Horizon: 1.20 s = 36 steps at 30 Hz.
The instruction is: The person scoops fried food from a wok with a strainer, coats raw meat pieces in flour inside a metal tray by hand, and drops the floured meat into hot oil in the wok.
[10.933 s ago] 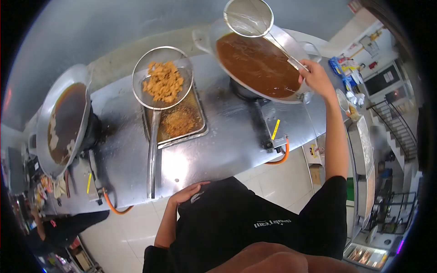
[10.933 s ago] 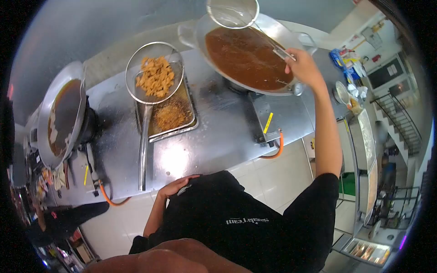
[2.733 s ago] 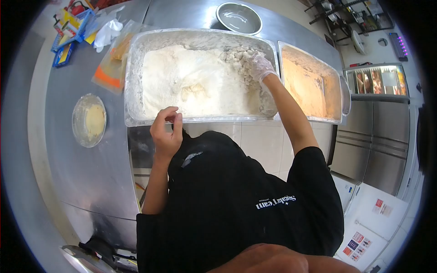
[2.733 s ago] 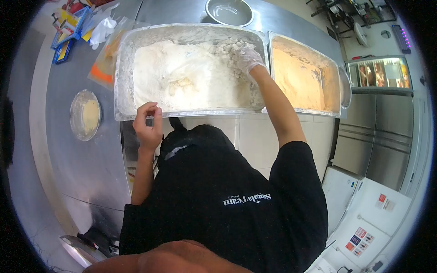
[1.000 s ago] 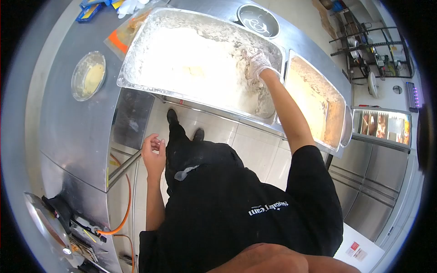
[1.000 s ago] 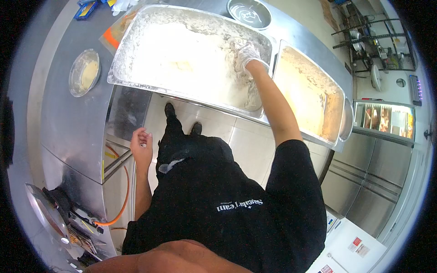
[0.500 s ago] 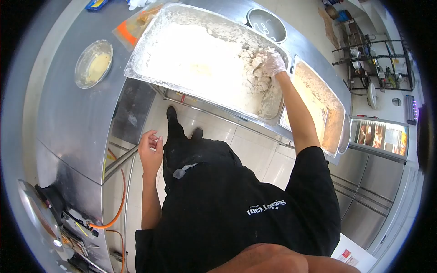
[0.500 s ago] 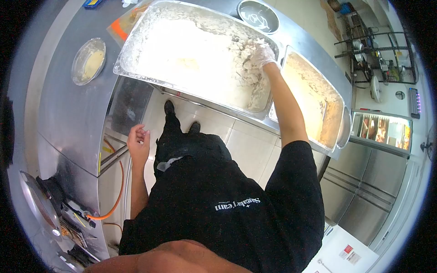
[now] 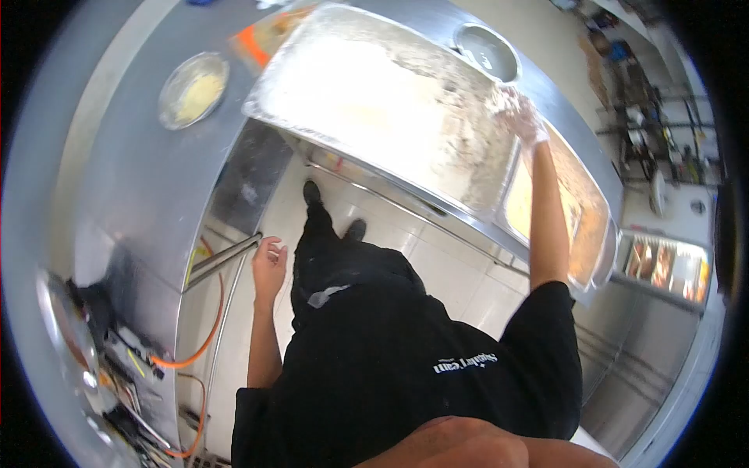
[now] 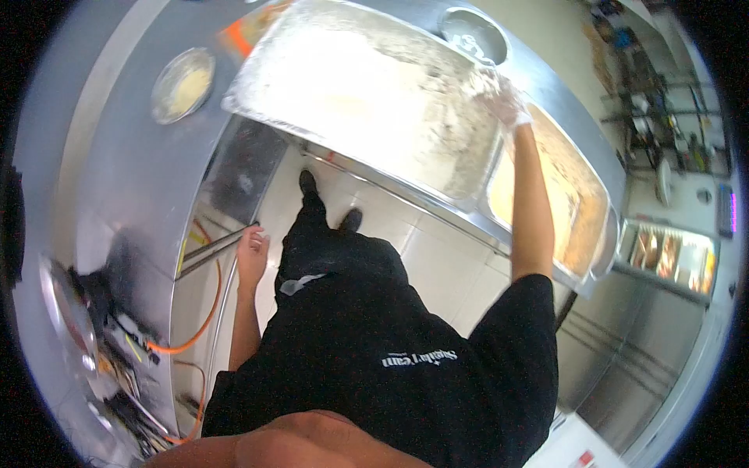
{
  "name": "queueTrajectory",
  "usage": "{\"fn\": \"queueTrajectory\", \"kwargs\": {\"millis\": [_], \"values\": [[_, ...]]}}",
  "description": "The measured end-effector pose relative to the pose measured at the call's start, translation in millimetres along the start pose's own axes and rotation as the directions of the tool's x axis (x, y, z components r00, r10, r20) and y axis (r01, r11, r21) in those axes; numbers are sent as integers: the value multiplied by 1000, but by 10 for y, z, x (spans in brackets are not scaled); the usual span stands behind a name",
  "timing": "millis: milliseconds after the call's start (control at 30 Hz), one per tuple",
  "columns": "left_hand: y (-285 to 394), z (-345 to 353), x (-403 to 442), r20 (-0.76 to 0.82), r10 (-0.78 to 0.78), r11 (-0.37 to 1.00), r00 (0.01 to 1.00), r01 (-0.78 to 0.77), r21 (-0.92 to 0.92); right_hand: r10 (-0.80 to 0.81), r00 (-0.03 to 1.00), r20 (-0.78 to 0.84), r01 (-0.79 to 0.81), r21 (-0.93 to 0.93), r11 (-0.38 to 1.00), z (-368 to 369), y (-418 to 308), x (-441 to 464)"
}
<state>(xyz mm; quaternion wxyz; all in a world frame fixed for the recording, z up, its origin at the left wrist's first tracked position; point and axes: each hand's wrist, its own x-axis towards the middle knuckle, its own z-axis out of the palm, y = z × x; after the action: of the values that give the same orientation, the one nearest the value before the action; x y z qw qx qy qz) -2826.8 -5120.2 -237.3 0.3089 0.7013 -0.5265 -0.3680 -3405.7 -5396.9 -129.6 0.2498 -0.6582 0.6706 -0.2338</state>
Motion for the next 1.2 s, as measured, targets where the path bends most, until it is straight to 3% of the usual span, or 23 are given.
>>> {"fn": "queueTrajectory", "kwargs": {"millis": [33,100,233,267,300,333,400,500,533,633,700,767,800,833,900,967,1033,1067,1133,1167,1200], "values": [[-112,7,-71,-43,91,996,995,-90,14,-69,997,25,71,-118,990,25,84,64],[-261,-41,-193,-29,37,999,999,-36,21,-73,992,101,80,-65,995,-22,333,0],[-308,-260,-365,-141,-82,997,987,79,-20,33,939,343,-175,392,903,-137,1200,234],[-320,-340,-426,-143,-160,987,977,158,-27,61,964,258,-104,157,982,-118,1319,371],[-565,-330,-484,-204,-92,995,975,99,25,90,981,170,-73,-99,992,-92,1447,518],[-638,-438,-565,-223,-119,991,968,131,40,123,983,140,-57,-403,913,-47,809,349],[-747,-591,-728,-261,-181,982,948,190,11,-53,964,259,25,112,993,-28,482,487],[-1096,-809,-1009,-316,-259,966,913,252,-65,-225,956,187,173,257,951,248,-113,738],[-1193,-903,-1137,-338,-277,961,899,266,-79,-208,932,297,149,209,966,297,-470,879],[-1591,-1101,-1561,-403,-329,944,854,302,-130,-240,891,385,184,177,967,824,-2414,445],[-1919,-1211,-1883,-421,-380,925,824,340,-172,-477,768,428,393,273,878,1377,-3364,400],[-2280,-1315,-2245,-462,-385,923,799,337,-187,-704,554,444,686,235,688,2000,-4406,335],[-2436,-1381,-2425,-480,-387,922,787,334,-195,-697,537,475,495,491,717,2327,-5092,-56],[-2535,-1473,-2616,-462,-475,880,749,410,-240,-755,431,494,628,436,644,2628,-5681,-203],[-2850,-1546,-2983,-437,-613,790,658,522,-321,-826,363,432,496,661,563,3192,-6737,-815],[-3213,-1502,-3359,-418,-714,699,562,606,-379,-824,273,496,362,741,566,3647,-7686,-1346],[-3452,-1510,-3712,-405,-789,612,463,656,-442,-851,169,498,314,791,525,4067,-8532,-1992],[-3548,-1463,-3888,-399,-820,569,411,662,-487,-851,-1,525,314,809,498,4401,-8902,-2018],[-3743,-1328,-4233,-388,-860,504,332,673,-541,-815,54,577,451,715,535,4786,-9503,-2626],[-3918,-1174,-4405,-362,-882,469,301,641,-608,-806,63,589,446,706,550,4995,-9696,-2888],[-4020,-1034,-4555,-344,-904,424,255,638,-642,-713,-1,702,413,649,639,4985,-9863,-3225]]}}
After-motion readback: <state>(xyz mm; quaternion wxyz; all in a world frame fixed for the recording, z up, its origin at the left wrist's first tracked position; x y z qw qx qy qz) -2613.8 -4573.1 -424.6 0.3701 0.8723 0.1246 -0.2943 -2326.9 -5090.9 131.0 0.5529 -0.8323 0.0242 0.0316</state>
